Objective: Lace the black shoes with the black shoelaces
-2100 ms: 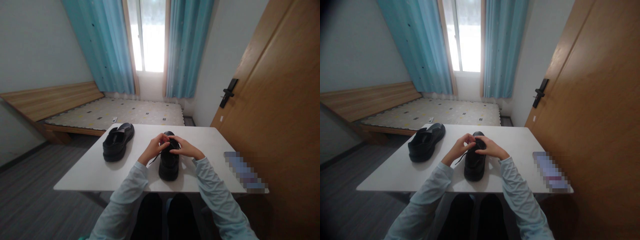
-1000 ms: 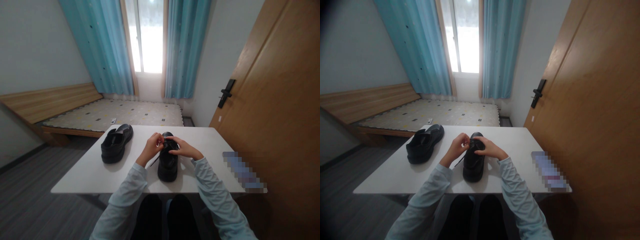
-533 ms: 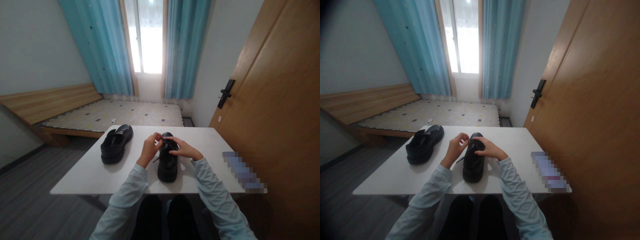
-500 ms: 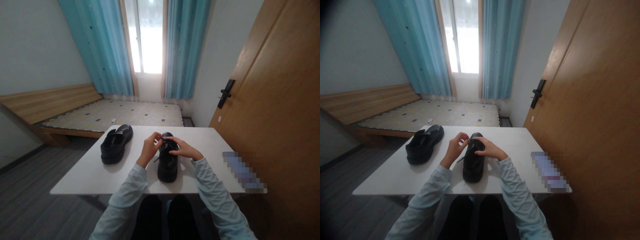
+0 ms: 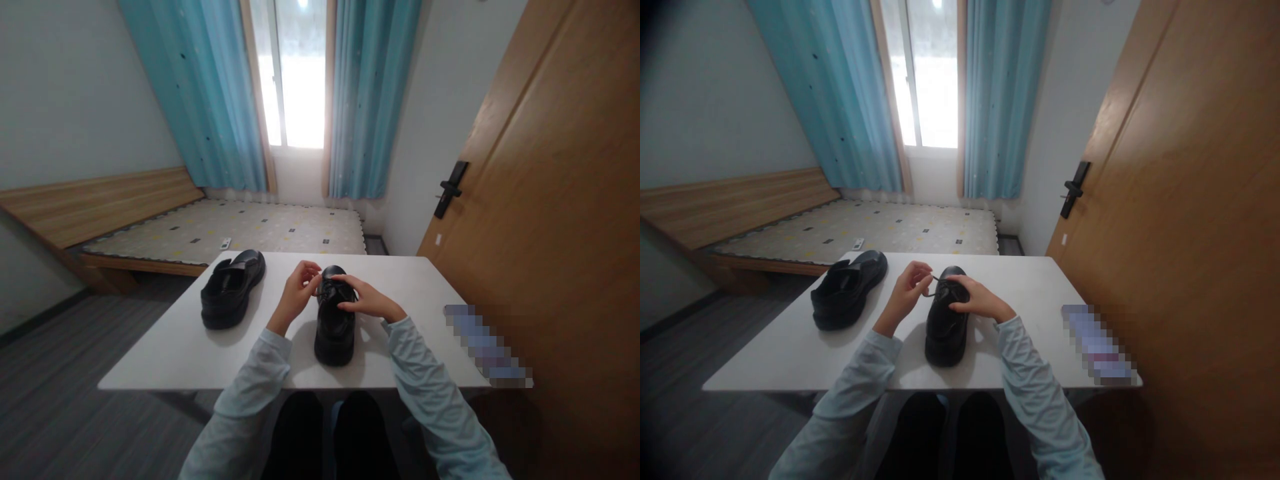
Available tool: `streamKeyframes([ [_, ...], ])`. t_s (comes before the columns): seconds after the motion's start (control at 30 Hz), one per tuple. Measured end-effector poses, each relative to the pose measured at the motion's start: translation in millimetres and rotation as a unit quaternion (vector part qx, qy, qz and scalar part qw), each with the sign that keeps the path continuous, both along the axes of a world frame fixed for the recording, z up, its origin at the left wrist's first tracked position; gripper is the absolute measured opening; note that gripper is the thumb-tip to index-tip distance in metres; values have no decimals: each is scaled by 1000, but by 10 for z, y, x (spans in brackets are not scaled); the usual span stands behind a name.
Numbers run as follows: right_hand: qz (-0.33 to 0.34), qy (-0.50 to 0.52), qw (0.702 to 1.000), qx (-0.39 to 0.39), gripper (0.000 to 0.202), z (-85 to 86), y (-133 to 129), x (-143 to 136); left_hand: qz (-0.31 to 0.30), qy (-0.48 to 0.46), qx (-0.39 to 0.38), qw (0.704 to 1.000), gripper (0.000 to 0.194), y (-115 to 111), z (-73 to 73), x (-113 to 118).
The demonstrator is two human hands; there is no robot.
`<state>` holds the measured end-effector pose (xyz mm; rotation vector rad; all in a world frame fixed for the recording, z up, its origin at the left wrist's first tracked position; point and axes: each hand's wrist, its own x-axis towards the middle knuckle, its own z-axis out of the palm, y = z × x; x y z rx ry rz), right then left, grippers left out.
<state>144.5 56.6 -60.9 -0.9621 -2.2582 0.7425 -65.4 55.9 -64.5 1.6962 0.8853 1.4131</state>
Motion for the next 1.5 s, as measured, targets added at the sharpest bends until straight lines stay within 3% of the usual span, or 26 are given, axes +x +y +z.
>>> streamKeyframes([
  [0.13,3,1,1000,3,65,2,0,0,93,83,58,990,15,7,-1,-18],
  [0.3,0,-2,1000,4,65,-15,10,4,134,120,86,980,12,-32,54,-22],
  [0.5,-1,2,1000,13,64,-5,-5,3,178,85,80,977,16,-61,91,-32],
  [0.6,-20,26,999,11,54,14,-15,-1,187,49,72,978,25,-66,97,-43],
  [0.73,-84,76,993,6,28,21,14,-1,175,55,47,982,26,-54,84,-33],
  [0.9,-151,72,985,35,28,7,72,20,127,177,40,975,23,2,12,14],
  [1.1,-85,132,982,-105,29,23,55,15,107,242,48,963,20,-7,-20,39],
  [1.2,-83,153,974,-148,29,16,51,7,109,259,40,959,17,-9,-18,39],
  [1.5,-91,161,973,-139,30,-61,123,4,60,257,92,960,30,55,-125,41],
])
